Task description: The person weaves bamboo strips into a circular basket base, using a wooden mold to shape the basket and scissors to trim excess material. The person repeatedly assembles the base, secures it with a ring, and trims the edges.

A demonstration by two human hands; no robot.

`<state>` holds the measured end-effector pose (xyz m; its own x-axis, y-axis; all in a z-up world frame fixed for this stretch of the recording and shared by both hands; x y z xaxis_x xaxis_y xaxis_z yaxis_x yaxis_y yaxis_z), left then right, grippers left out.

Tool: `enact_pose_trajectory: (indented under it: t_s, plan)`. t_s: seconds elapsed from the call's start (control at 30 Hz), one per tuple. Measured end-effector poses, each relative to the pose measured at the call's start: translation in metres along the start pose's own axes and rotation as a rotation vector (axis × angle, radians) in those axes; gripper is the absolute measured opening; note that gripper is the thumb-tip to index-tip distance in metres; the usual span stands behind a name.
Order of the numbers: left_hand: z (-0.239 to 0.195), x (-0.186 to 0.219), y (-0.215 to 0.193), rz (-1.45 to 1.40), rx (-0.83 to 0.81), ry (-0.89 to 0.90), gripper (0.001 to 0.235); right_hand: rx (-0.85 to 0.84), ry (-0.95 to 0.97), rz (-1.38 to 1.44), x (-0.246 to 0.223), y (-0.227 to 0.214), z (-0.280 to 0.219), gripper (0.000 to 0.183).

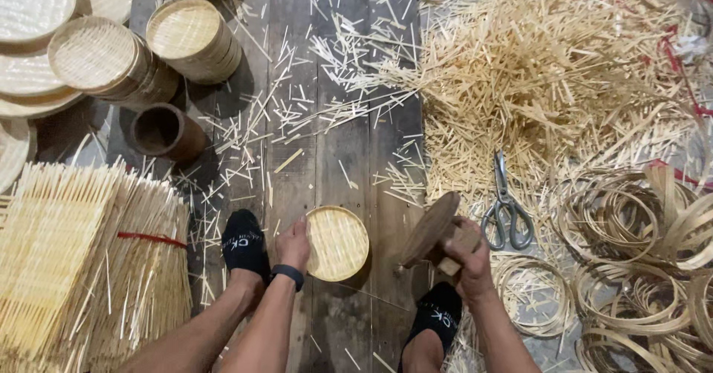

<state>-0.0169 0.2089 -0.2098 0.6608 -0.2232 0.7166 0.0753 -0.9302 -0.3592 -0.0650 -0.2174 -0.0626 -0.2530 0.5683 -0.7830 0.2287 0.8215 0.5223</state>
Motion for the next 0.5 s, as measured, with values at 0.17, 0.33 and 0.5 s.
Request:
enact_pose_trajectory:
  t_s: [0.17,0.33,0.5]
  plan:
    - [-0.007,0.024,-0.007,0.133,-0.004,0.14,0.046,0.047,0.01,-0.073,0.006,-0.012,-0.006,0.059]
    - [-0.005,-0.023,-0.026,-0.13,-0.203,-0.19,0.05,0.121,0.078,-0.155,0.011,-0.02,-0.011,0.053]
    - [-0.002,-0.062,-0.018,-0.037,-0.488,-0.118,0.032,0.177,0.142,-0.092,0.02,-0.031,-0.02,0.052]
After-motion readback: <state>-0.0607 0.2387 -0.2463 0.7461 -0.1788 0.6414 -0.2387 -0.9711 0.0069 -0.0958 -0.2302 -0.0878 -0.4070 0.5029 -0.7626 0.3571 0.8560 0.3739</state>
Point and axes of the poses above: each hand's wrist, its own z-axis towards the middle knuckle, its own y-axis out of the palm, x = y × z, the point moved 10 cm from there along z, towards the middle knuckle, and after that the axes turned 10 degrees about -x, right-handed, at the moved point
